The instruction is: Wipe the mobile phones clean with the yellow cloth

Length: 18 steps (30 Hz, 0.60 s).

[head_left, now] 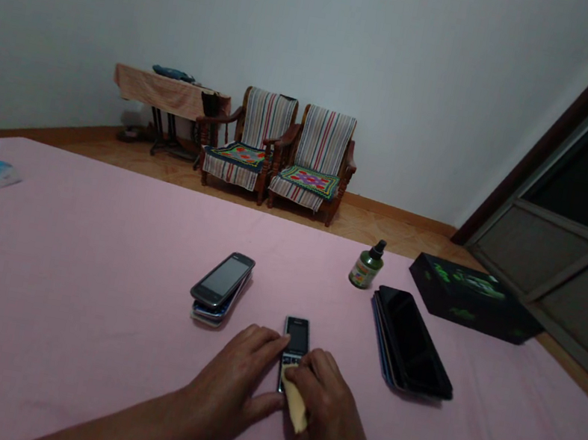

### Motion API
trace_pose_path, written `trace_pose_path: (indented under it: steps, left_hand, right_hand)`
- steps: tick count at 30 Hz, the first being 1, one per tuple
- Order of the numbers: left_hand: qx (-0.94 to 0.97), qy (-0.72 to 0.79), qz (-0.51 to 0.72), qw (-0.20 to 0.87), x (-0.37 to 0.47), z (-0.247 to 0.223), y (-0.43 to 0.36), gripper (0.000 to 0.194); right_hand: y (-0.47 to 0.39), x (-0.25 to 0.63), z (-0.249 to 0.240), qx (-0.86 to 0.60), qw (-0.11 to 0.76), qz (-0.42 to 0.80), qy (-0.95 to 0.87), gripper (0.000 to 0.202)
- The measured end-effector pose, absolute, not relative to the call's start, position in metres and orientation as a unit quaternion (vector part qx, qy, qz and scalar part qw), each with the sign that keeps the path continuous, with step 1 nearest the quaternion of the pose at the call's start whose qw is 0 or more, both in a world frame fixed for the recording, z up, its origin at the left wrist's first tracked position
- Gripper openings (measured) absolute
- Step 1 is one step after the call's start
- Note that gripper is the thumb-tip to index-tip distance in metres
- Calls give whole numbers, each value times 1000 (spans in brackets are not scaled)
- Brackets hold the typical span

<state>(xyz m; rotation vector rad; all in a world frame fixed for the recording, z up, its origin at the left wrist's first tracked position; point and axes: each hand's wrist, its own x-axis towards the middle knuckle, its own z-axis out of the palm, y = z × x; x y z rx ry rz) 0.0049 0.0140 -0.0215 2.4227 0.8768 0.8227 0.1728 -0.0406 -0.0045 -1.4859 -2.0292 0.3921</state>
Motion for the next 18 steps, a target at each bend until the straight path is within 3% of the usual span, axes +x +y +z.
trace_pose_path:
  steps: [18]
  left_hand:
    - [874,320,286,229,2,-22,13,76]
  right_hand:
    - [-45,181,-1,-579,288,149,-748,36]
